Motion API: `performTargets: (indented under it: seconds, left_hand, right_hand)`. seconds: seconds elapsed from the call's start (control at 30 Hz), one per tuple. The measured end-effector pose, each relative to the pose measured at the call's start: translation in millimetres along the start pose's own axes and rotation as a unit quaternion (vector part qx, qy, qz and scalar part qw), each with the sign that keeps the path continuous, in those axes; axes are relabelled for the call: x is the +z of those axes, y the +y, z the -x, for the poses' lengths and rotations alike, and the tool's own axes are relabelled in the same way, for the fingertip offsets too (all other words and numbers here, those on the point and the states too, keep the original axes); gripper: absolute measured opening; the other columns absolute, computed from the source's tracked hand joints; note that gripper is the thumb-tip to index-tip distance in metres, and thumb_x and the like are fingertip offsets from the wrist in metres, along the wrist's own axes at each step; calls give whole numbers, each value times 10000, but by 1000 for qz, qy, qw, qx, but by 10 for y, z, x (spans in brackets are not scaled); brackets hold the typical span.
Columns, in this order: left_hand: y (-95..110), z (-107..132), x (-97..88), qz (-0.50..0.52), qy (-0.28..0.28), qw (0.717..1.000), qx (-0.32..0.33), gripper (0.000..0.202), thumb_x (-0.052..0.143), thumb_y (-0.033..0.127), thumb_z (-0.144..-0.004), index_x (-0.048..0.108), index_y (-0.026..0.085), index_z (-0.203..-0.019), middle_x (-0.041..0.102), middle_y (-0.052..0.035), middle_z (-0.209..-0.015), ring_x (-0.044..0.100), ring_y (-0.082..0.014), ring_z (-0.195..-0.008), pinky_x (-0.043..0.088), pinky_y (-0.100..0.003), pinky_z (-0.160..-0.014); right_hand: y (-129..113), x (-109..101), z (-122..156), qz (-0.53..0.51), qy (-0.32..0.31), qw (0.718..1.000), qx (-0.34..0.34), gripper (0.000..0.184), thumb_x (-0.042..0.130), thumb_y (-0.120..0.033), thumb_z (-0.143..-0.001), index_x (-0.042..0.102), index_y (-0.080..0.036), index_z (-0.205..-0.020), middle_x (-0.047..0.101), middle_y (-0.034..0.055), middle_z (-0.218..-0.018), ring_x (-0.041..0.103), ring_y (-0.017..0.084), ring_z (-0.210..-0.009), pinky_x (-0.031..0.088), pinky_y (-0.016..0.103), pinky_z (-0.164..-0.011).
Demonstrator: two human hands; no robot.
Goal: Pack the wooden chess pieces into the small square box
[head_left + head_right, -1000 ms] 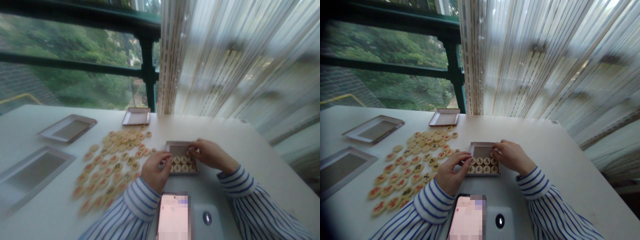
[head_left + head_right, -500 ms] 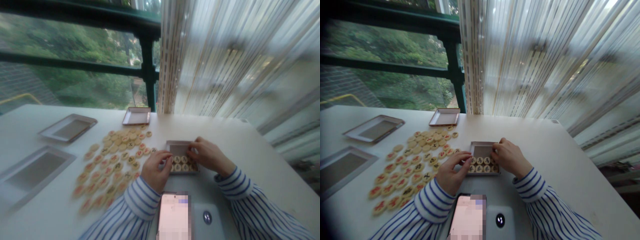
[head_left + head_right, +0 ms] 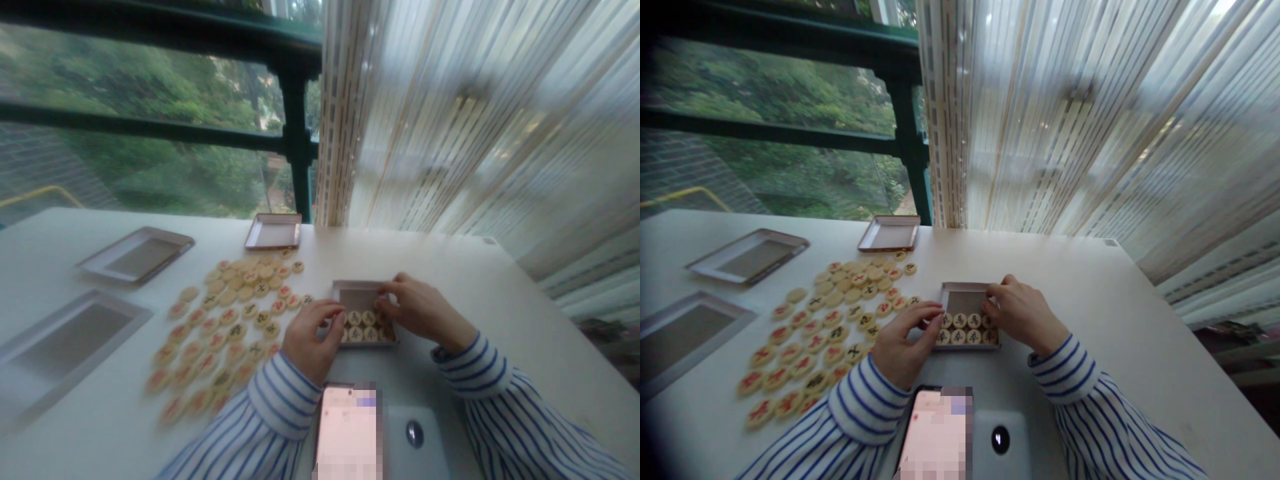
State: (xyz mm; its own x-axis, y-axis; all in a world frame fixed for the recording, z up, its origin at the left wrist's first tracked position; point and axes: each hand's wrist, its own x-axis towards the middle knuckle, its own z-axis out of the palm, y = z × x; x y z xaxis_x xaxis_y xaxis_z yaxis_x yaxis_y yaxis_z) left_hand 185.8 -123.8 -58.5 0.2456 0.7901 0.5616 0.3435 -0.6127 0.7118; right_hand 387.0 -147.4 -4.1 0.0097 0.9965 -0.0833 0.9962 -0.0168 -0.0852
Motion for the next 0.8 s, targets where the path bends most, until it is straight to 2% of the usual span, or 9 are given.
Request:
performTargets:
  seconds: [0.23, 0.47, 0.67, 0.8]
  left_hand:
    - [-5, 0, -1, 7, -1, 1000, -9, 115, 567, 199, -759, 662, 161, -813, 681, -62, -858, 625, -139, -722, 528, -242, -601]
    - [32, -27, -51, 21, 10, 999, -22, 126, 565, 212, -766, 665, 159, -820, 682, -58, -852, 620, -139, -731, 525, -249, -630]
    - [50, -122, -194, 42, 46, 995, -74, 167, 574, 279, -768, 666, 165, -848, 689, -49, -858, 638, -141, -736, 536, -257, -679]
    - [69, -210, -350, 56, 74, 987, -135, 226, 578, 328, -763, 665, 154, -878, 694, -51, -862, 645, -148, -708, 541, -261, -642]
  right_hand:
    - [84, -107, 14, 18, 18, 1000, 14, 315, 364, -381, -890, 629, -251, -1000, 604, 62, -935, 573, 152, -744, 355, 260, -645]
    - [112, -123, 34, 24, 36, 999, -5, 264, 382, -333, -870, 620, -246, -949, 647, 35, -848, 569, 155, -750, 334, 251, -626]
    - [42, -216, 81, 33, 73, 997, -1, 272, 362, -325, -888, 614, -222, -884, 660, 38, -826, 576, 158, -743, 321, 254, -618]
    - [-21, -262, 122, 17, 82, 996, -20, 259, 372, -315, -887, 611, -217, -861, 668, 36, -828, 581, 157, -753, 318, 250, -625]
